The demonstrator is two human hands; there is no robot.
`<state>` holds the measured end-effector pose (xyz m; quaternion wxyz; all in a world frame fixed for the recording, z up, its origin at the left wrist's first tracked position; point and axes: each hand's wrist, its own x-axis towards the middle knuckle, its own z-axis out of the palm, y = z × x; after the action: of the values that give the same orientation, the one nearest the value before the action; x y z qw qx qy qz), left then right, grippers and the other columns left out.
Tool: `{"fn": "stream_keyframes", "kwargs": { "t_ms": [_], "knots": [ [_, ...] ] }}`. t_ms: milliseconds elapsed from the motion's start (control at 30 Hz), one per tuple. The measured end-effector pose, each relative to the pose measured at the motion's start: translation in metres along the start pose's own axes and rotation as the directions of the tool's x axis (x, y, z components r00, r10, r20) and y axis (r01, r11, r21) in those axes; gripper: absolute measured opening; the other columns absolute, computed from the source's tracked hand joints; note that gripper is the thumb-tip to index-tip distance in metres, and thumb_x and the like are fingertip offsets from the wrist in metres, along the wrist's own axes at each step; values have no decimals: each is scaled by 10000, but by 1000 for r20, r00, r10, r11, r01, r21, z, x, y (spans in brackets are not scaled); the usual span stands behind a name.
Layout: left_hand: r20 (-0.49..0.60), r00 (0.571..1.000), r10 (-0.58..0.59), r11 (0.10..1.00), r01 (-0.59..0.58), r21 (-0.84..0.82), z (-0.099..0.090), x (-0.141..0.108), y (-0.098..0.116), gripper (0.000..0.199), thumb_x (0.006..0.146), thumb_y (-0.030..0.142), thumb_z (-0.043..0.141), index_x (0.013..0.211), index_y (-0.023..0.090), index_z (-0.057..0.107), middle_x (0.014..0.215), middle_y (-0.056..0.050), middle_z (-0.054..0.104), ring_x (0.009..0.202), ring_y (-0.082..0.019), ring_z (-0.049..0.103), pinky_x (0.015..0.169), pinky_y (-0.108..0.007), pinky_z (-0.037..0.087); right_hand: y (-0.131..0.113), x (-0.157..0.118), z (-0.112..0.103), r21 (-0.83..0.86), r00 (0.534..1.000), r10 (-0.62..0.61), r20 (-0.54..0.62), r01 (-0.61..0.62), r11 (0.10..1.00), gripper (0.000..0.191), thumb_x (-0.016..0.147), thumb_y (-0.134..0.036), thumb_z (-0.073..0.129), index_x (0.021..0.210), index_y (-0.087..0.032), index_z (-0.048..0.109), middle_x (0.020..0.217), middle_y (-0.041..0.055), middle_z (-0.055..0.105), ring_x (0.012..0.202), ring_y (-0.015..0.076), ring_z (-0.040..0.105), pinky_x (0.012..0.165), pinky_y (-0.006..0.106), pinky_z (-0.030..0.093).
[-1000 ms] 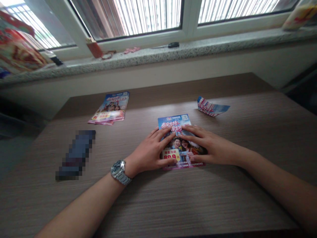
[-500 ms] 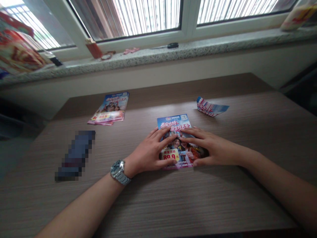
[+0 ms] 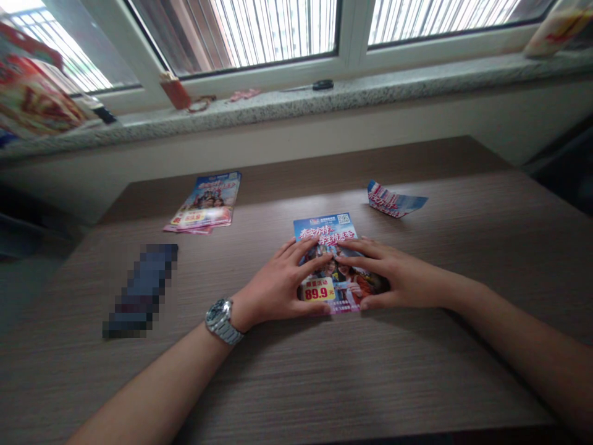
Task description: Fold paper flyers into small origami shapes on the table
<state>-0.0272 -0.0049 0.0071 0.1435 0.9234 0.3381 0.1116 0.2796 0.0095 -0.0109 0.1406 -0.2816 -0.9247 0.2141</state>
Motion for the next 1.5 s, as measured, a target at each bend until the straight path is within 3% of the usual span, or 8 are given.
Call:
{"fn": "stream_keyframes", "kwargs": {
  "t_ms": [400,633,900,1000,1067,1167,1300,1500],
  "knots": [
    [3,1000,4,1000,-4,10,-2,0,1,850,844,688,668,1553,305,397,1657,-128,294,1541,-354,264,1256,-596,237,-3,3,-3,29,999,-7,-39,8,1000,742,859,-515,740,1527,-329,475,1651,81,367,1511,330,340,1233,570,270],
    [15,1000,12,1000,-12,-13,-4,0,2,963,770,794,659,1551,292,402,1651,-155,296,1534,-385,264,1250,-623,217,-3,3,-4,60,999,-6,-39,9,998,677,899,-472,709,1522,-340,479,1644,71,382,1512,314,343,1231,560,286],
    [-12,997,82,995,-82,-48,-11,0,5,1019,718,779,724,1559,307,393,1621,-141,365,1502,-402,326,1252,-642,175,0,2,-5,143,996,42,-75,-31,989,624,924,-426,684,1512,-349,492,1612,64,436,1471,312,416,1212,544,338],
    [-73,991,111,993,-113,-27,-8,-1,2,877,796,669,738,1526,282,444,1546,-144,476,1443,-354,436,1241,-596,263,0,2,-4,149,995,47,-85,-34,988,615,922,-425,684,1504,-340,505,1595,74,460,1455,315,440,1201,545,355],
    [-137,984,117,993,-120,-15,-4,-1,0,615,927,422,692,1488,274,489,1472,-122,558,1365,-290,533,1197,-530,378,1,2,-4,155,995,48,-89,-34,987,617,924,-425,679,1509,-338,501,1586,76,472,1446,315,453,1198,541,361],
    [-167,976,140,989,-146,-26,-2,0,-3,471,966,203,623,1426,275,551,1419,-83,614,1297,-239,593,1135,-466,472,0,2,-5,160,995,44,-93,-29,987,622,928,-422,675,1516,-331,491,1583,80,475,1443,313,456,1201,534,358],
    [-168,976,138,986,-151,-68,-5,0,-2,423,988,123,559,1390,251,585,1352,-71,672,1233,-208,649,1062,-400,545,-2,2,-5,156,995,33,-95,-18,988,617,924,-424,685,1505,-326,504,1583,78,473,1445,305,453,1201,524,362],
    [-154,986,57,988,-77,-133,-4,-3,-2,367,998,155,563,1350,246,612,1268,-57,724,1140,-197,709,988,-364,583,-4,1,-5,134,995,23,-94,-11,991,643,929,-440,676,1527,-328,469,1578,96,473,1440,316,454,1191,548,362]
  ]
}}
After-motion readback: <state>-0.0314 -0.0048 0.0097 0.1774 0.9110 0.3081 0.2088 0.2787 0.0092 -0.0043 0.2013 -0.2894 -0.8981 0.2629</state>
